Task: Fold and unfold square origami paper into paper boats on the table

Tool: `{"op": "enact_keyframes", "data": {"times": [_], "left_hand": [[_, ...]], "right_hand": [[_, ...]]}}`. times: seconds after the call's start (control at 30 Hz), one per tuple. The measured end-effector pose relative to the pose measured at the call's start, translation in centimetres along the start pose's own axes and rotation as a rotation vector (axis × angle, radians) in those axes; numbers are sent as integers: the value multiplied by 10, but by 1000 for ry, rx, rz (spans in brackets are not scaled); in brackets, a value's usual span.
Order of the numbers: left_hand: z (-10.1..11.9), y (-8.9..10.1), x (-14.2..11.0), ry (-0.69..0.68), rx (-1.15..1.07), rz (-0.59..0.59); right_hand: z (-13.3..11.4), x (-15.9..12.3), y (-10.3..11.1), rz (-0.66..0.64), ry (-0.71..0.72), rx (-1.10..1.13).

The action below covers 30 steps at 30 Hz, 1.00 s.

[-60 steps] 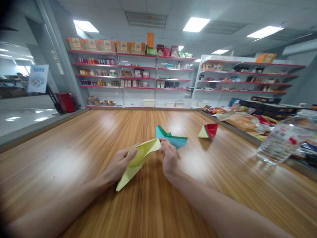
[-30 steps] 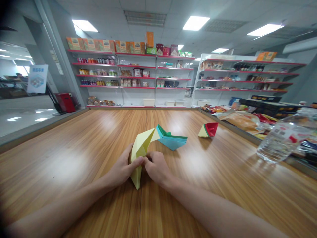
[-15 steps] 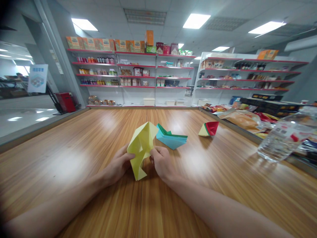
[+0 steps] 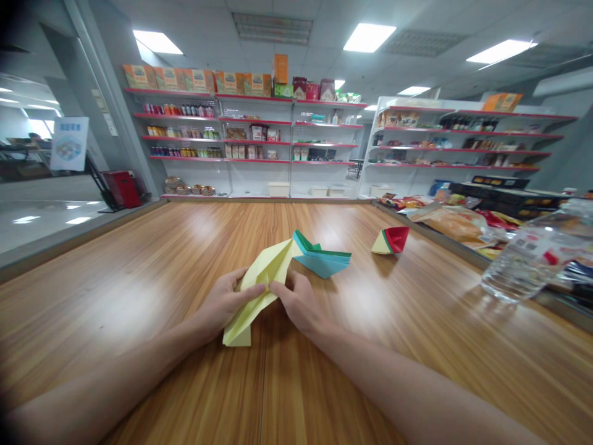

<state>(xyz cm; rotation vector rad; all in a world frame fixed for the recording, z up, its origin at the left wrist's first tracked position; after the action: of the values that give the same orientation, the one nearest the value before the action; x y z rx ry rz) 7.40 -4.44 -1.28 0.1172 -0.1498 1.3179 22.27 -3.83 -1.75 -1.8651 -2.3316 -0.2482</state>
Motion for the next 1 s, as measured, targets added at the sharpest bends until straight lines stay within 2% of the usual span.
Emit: {"op": "enact_keyframes", "data": {"times": [0.23, 0.33, 0.47, 0.57, 0.67, 0.77, 0.83, 0.9, 0.97, 1.0], "left_hand": [[9, -5, -6, -114, 183, -9], [7, -4, -6, -102, 112, 15], [-2, 3, -4, 19, -14, 134], [-6, 6, -2, 89, -161, 173], [-8, 9, -1, 116, -278, 176], [-12, 11, 1, 117, -322, 176], [-14, 12, 2, 109, -328, 176], [-15, 12, 2, 95, -315, 186], [-14, 11, 2, 81, -283, 190], [-13, 10, 2, 76, -263, 183]], "right_hand": [[6, 3, 4, 89, 60, -32], [12, 3, 6, 82, 35, -5], [12, 2, 4, 21, -1, 78], [10, 1, 3, 15, -5, 111], [11, 1, 3, 39, -9, 87], [12, 2, 5, 67, -18, -33], [10, 3, 10, 166, 11, -176], [3, 3, 17, 344, 102, -356], [-8, 1, 21, 504, 280, -555], [-14, 0, 21, 544, 393, -655]]}}
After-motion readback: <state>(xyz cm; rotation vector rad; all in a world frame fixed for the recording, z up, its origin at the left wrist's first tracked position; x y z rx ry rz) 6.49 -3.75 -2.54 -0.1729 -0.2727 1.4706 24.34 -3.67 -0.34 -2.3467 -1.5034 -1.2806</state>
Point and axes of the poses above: each hand's wrist, its own x-axis towards the middle knuckle, its own y-axis out of the back of the hand, z = x × y, the point moved 3 cm from there along x, towards the middle knuckle, and after that the axes turned 1 degree about -y, right-handed, at the moved point
